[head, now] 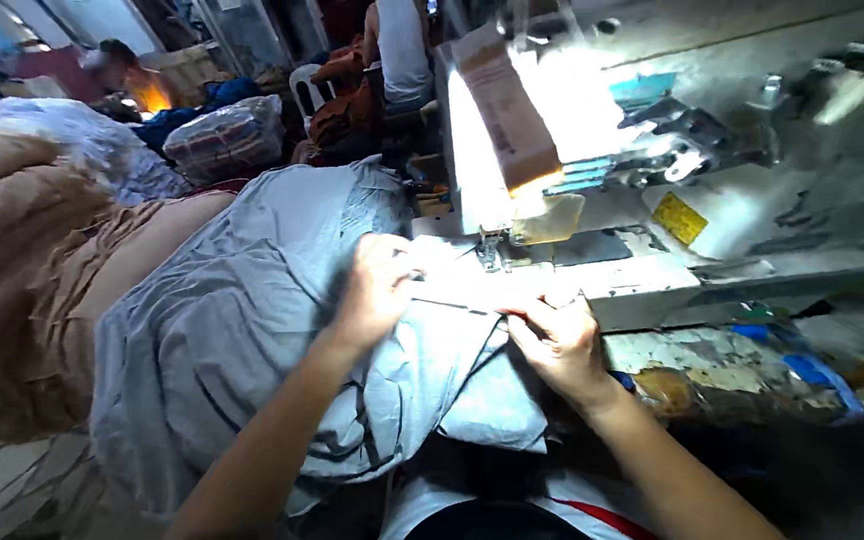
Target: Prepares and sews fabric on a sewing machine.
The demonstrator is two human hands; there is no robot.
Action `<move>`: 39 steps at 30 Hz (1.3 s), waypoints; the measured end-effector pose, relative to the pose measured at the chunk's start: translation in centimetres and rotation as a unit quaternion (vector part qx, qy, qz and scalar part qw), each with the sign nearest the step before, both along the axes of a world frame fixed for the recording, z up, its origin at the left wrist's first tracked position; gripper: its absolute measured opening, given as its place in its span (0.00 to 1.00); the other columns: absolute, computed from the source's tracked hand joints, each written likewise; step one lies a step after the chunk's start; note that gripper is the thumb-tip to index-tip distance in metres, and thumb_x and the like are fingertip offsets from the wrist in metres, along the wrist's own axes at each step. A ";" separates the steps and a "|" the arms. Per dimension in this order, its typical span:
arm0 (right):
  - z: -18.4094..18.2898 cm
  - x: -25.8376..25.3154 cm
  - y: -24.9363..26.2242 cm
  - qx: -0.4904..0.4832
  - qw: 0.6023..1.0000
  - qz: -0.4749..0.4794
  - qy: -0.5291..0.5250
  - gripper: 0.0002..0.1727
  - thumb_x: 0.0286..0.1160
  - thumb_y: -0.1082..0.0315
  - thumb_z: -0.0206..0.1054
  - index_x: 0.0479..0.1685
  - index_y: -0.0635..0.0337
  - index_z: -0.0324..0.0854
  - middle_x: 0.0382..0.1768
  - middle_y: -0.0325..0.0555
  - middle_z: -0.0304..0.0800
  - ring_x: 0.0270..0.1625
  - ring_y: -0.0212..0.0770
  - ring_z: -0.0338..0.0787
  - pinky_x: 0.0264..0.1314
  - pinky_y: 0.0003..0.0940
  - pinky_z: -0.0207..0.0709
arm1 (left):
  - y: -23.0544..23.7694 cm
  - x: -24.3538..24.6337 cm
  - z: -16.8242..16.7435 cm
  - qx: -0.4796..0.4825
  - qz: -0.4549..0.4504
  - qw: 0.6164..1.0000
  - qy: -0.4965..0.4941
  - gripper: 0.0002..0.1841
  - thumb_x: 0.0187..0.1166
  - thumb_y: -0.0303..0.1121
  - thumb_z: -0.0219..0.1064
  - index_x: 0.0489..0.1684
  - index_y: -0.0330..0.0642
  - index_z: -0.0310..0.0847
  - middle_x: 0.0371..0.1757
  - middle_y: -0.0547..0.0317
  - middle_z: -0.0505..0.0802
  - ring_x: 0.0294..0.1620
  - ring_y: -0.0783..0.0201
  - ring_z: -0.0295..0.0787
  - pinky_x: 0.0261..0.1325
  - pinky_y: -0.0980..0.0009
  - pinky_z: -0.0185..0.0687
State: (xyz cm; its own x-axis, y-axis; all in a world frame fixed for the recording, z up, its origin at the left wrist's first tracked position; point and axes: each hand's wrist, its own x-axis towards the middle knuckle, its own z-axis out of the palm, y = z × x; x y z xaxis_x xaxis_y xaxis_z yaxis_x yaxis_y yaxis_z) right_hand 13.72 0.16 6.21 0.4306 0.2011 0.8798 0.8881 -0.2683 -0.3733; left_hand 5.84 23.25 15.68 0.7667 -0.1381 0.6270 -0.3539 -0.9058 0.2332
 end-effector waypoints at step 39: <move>2.4 -0.5 -0.9 0.036 0.981 0.123 0.145 0.13 0.78 0.65 0.66 0.42 0.65 0.93 0.45 0.45 0.94 0.53 0.23 0.88 0.65 0.22 0.78 | -3.4 1.6 -1.4 -0.117 -0.144 0.975 0.122 0.06 0.72 0.29 0.75 0.31 0.36 0.93 0.33 0.53 0.93 0.42 0.62 0.89 0.51 0.61 0.81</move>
State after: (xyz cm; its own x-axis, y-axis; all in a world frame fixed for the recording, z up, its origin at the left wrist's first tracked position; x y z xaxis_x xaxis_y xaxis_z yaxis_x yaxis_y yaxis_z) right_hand 13.21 -0.75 8.66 0.6109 0.2724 0.7433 0.7765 -0.0232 -0.6297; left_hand 7.48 19.85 14.33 0.8471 -0.2451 0.4715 -0.4945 -0.6885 0.5305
